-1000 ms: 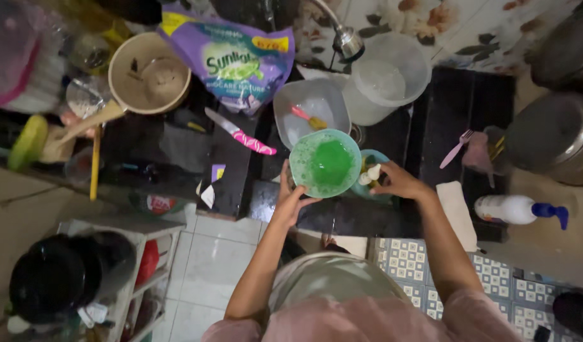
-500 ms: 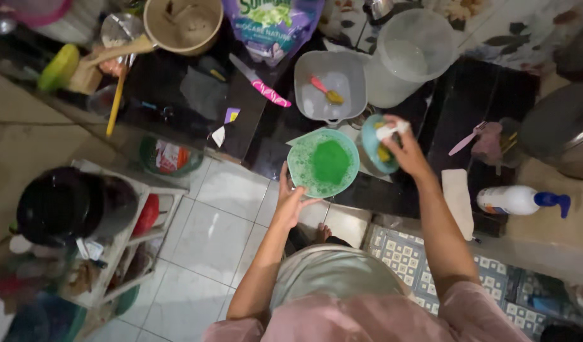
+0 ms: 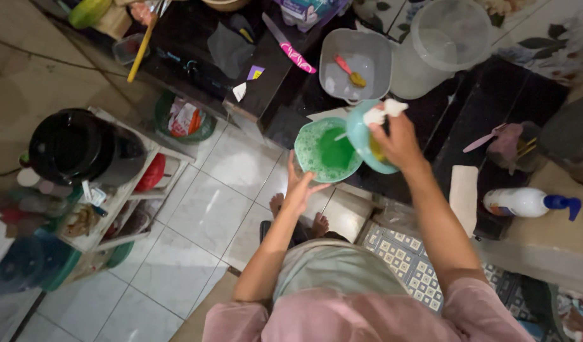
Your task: The person washes clothes by hand in a basin filled with soapy water, using a ladle to pour water and a bar of soap to scrub the garments. They then move to the kitchen to open a packet of laundry detergent and pour it into a small bowl of water.
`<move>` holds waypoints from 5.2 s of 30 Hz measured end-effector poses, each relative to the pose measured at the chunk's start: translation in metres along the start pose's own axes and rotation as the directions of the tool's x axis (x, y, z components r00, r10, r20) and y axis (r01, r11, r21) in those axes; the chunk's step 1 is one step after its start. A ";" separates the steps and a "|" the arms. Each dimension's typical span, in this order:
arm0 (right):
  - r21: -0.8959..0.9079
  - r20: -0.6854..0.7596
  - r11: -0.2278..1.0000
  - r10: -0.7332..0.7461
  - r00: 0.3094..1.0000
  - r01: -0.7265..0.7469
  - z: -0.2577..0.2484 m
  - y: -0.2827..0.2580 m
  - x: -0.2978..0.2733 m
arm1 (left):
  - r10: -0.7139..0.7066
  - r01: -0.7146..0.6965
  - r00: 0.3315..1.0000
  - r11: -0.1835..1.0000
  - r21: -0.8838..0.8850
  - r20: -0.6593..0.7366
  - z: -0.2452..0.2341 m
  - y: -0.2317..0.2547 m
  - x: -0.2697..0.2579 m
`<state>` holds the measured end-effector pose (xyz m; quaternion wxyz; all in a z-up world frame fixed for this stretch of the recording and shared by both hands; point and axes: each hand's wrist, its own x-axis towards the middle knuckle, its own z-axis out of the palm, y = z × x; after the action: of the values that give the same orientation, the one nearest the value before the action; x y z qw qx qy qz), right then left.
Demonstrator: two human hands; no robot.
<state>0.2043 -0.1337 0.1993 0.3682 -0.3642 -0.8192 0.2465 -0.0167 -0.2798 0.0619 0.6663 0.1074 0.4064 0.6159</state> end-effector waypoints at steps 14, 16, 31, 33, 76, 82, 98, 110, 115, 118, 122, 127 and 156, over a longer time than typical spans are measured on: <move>-0.404 0.105 0.876 -0.241 0.965 0.263 0.104 -0.034 0.015 | -0.064 0.066 0.998 0.994 0.084 -0.026 -0.009 -0.017 0.024; -0.447 0.120 0.858 -0.222 0.968 0.252 0.110 -0.036 0.016 | -0.099 0.101 0.995 0.992 0.075 -0.027 -0.012 -0.016 0.026; -0.572 0.031 0.817 -0.069 0.997 0.074 0.135 -0.034 0.019 | 0.274 -0.206 0.962 0.729 0.653 -0.003 -0.017 0.002 0.031; -0.556 0.008 0.826 -0.106 0.994 0.093 0.138 -0.030 0.020 | 0.470 -0.358 0.878 0.514 0.779 0.093 -0.020 0.002 0.039; -0.649 0.025 0.755 0.138 0.990 -0.089 0.139 -0.033 0.005 | 0.342 -0.370 0.927 0.765 0.526 0.154 -0.007 0.006 0.019; -0.655 0.041 0.752 0.132 0.990 -0.073 0.135 -0.030 0.006 | 0.104 -0.117 0.993 0.926 0.358 0.055 0.002 0.029 0.015; 0.386 0.031 0.565 0.782 0.623 -0.729 0.085 -0.016 -0.072 | 0.030 -0.040 0.998 0.980 0.195 0.058 0.035 0.026 -0.007; -0.066 -0.187 0.809 0.566 0.803 -0.585 0.083 -0.011 -0.063 | -0.110 0.109 0.994 0.991 0.074 0.000 0.043 0.012 -0.008; -0.162 -0.101 0.869 0.457 0.884 -0.468 0.067 0.029 -0.036 | -0.153 0.138 0.988 0.923 0.359 0.012 0.007 0.031 0.034; -0.093 -0.195 0.868 0.465 0.864 -0.488 0.074 0.034 -0.039 | 0.201 -0.251 0.967 0.656 0.711 0.156 -0.005 0.053 0.060; 0.119 -0.357 0.825 0.555 0.751 -0.553 0.098 0.014 -0.065 | 0.181 -0.414 0.904 0.593 0.691 0.386 -0.008 0.077 0.072; 0.294 -0.421 0.750 0.658 0.624 -0.592 0.120 -0.004 -0.088 | 0.094 -0.328 0.934 0.602 0.728 0.344 -0.013 0.073 0.077; 0.659 -0.111 0.428 0.869 0.482 -0.619 0.118 0.009 -0.093 | -0.020 0.002 0.997 0.972 0.235 0.073 0.063 0.036 0.018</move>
<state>0.1586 -0.2166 0.0827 0.4726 -0.6236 -0.3496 0.5154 -0.0016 -0.2334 0.1186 0.6672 0.2063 0.4517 0.5553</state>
